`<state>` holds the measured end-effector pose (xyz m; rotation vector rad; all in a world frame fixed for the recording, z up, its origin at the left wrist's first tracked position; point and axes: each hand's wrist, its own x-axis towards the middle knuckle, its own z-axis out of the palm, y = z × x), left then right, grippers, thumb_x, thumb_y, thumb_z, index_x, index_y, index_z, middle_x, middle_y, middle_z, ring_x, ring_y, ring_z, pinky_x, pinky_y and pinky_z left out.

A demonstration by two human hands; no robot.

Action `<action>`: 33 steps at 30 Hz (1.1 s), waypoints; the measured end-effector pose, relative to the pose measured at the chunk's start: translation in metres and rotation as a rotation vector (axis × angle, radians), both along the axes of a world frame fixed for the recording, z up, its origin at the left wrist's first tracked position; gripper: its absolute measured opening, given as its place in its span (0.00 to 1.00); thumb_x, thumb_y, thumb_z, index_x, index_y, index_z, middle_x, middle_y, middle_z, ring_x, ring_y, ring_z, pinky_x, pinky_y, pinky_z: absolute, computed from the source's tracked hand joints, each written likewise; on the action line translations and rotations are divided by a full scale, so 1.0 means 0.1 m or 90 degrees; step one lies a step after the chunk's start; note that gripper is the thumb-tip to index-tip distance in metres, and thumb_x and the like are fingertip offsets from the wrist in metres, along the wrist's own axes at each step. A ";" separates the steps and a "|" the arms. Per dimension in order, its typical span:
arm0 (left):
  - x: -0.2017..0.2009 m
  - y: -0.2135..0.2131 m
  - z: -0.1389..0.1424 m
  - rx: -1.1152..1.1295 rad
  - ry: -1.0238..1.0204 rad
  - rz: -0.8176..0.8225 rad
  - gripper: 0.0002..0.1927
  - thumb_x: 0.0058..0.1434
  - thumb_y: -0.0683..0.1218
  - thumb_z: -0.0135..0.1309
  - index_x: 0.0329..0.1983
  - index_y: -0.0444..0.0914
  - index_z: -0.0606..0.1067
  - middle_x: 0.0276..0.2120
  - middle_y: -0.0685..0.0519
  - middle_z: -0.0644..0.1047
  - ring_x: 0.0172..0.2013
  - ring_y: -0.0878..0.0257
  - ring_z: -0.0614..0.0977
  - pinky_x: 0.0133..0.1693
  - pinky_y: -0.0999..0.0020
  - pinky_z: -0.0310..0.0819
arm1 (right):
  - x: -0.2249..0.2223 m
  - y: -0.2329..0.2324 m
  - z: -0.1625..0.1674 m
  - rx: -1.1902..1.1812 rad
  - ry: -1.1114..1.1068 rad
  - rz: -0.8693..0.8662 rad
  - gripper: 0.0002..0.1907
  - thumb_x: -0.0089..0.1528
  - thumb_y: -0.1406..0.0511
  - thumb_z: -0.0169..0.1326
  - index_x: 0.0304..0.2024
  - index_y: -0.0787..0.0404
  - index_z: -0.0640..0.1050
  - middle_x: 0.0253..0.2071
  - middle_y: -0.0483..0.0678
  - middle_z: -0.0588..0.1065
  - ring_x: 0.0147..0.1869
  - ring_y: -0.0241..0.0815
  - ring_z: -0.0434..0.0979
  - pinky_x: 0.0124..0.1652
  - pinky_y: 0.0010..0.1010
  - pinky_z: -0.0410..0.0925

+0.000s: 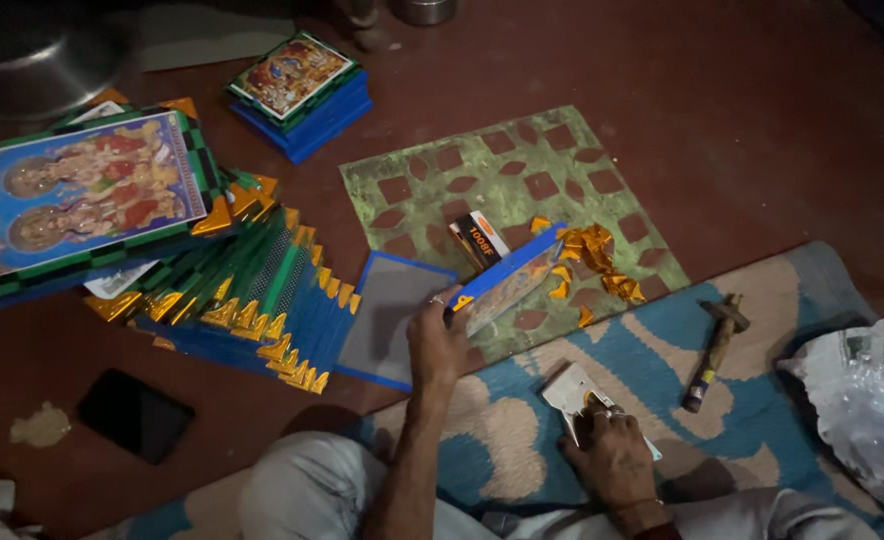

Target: The person sits on the floor and hammers gold foil trim pieces onto the edges of framed religious pictures, working one frame at a time. They hold a blue strip and foil in place with one hand while striking with a hammer, and use a staple gun on a frame, placing finished frames on a growing stack.

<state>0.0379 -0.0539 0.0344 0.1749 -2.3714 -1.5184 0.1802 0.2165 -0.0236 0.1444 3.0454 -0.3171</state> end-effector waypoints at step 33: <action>0.09 0.45 0.12 0.038 0.070 -0.053 0.16 0.61 0.44 0.60 0.52 0.38 0.80 0.43 0.40 0.82 0.44 0.43 0.84 0.45 0.53 0.76 | -1.25 -0.26 1.75 -0.239 -0.253 0.102 0.29 0.64 0.46 0.45 0.37 0.67 0.78 0.19 0.51 0.76 0.24 0.44 0.77 0.30 0.39 0.70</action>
